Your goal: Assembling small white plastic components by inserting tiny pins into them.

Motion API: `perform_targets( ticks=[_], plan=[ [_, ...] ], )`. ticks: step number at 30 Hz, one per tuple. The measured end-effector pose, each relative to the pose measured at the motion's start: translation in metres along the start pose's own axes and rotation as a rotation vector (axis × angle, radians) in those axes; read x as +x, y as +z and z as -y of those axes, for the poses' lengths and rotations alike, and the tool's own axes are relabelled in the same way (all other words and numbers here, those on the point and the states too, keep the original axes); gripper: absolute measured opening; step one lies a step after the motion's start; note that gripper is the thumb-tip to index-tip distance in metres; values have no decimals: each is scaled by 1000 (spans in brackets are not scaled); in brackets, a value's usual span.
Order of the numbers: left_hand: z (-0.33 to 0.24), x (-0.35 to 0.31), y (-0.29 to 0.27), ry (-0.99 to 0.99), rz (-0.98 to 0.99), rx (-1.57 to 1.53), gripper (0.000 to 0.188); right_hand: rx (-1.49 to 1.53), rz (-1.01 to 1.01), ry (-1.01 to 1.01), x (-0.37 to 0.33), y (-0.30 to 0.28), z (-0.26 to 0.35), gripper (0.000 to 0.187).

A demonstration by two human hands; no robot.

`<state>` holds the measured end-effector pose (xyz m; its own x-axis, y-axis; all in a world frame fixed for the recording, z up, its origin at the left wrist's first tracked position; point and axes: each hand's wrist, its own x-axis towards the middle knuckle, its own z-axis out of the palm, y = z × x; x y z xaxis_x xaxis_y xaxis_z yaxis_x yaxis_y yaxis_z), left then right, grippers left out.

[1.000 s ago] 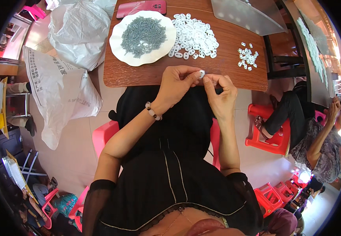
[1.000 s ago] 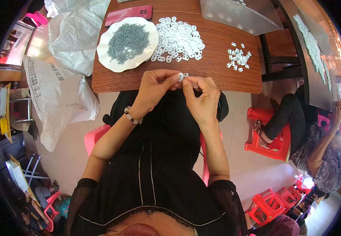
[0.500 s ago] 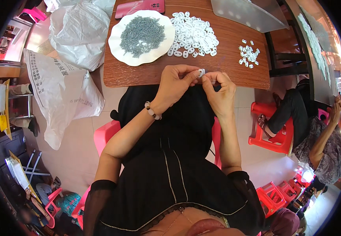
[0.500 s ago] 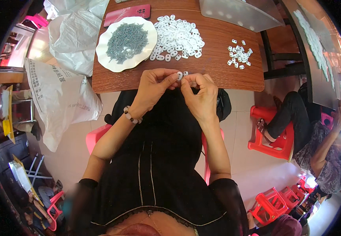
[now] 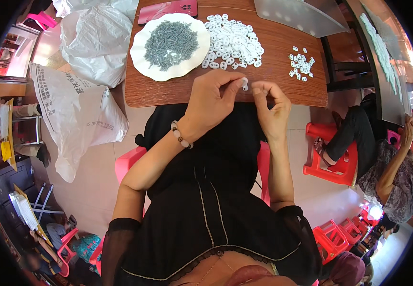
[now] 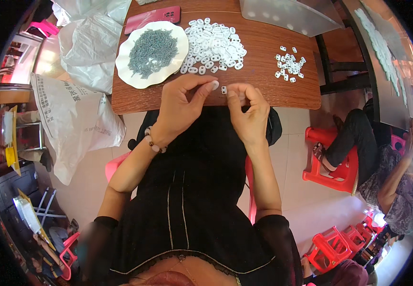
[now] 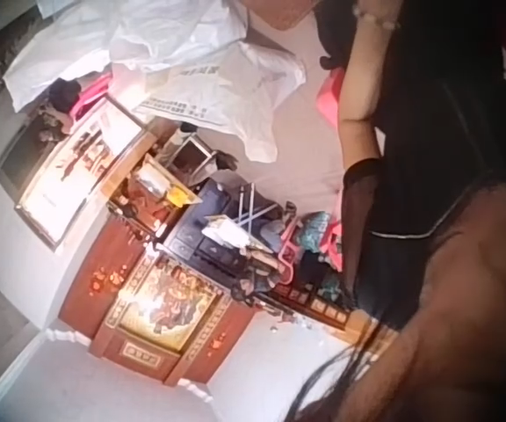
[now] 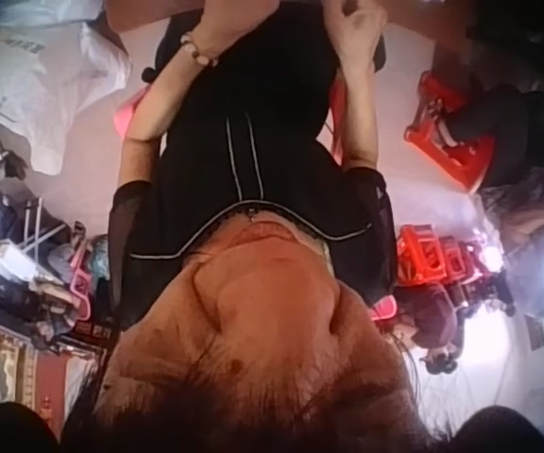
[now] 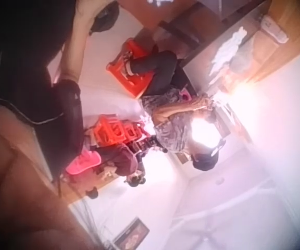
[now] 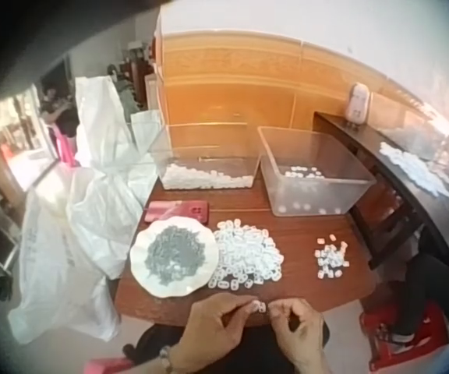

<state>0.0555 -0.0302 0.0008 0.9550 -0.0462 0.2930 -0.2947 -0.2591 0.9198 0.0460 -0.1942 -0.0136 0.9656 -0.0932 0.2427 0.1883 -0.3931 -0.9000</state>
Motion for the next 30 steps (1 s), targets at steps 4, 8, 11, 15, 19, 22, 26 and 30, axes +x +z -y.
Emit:
perform_targets(
  ticks=[4,8,11,15,19,22,26,30],
  plan=[
    [12,5,-2,-52,105,-85,17,97,-17,-77,5,0,14,16],
    [19,1,1,-315,225,-318,21,-114,134,-264,11,-4,12,20],
    [20,1,0,-467,253,-515,24,-116,125,-278,10,-5,11,20],
    [22,0,1,-523,251,-607,26,-126,141,-242,9,-5,14,18],
    [20,0,-1,-560,275,-670,25,-137,148,-221,10,-6,19,17],
    [23,-2,-1,-637,263,-811,26,-130,146,-224,10,-6,19,17],
    [25,-3,0,-662,254,-849,26,-147,151,-225,8,-6,19,17],
    [21,-2,0,-624,225,-849,25,-102,130,-191,8,-5,21,17]
  ],
)
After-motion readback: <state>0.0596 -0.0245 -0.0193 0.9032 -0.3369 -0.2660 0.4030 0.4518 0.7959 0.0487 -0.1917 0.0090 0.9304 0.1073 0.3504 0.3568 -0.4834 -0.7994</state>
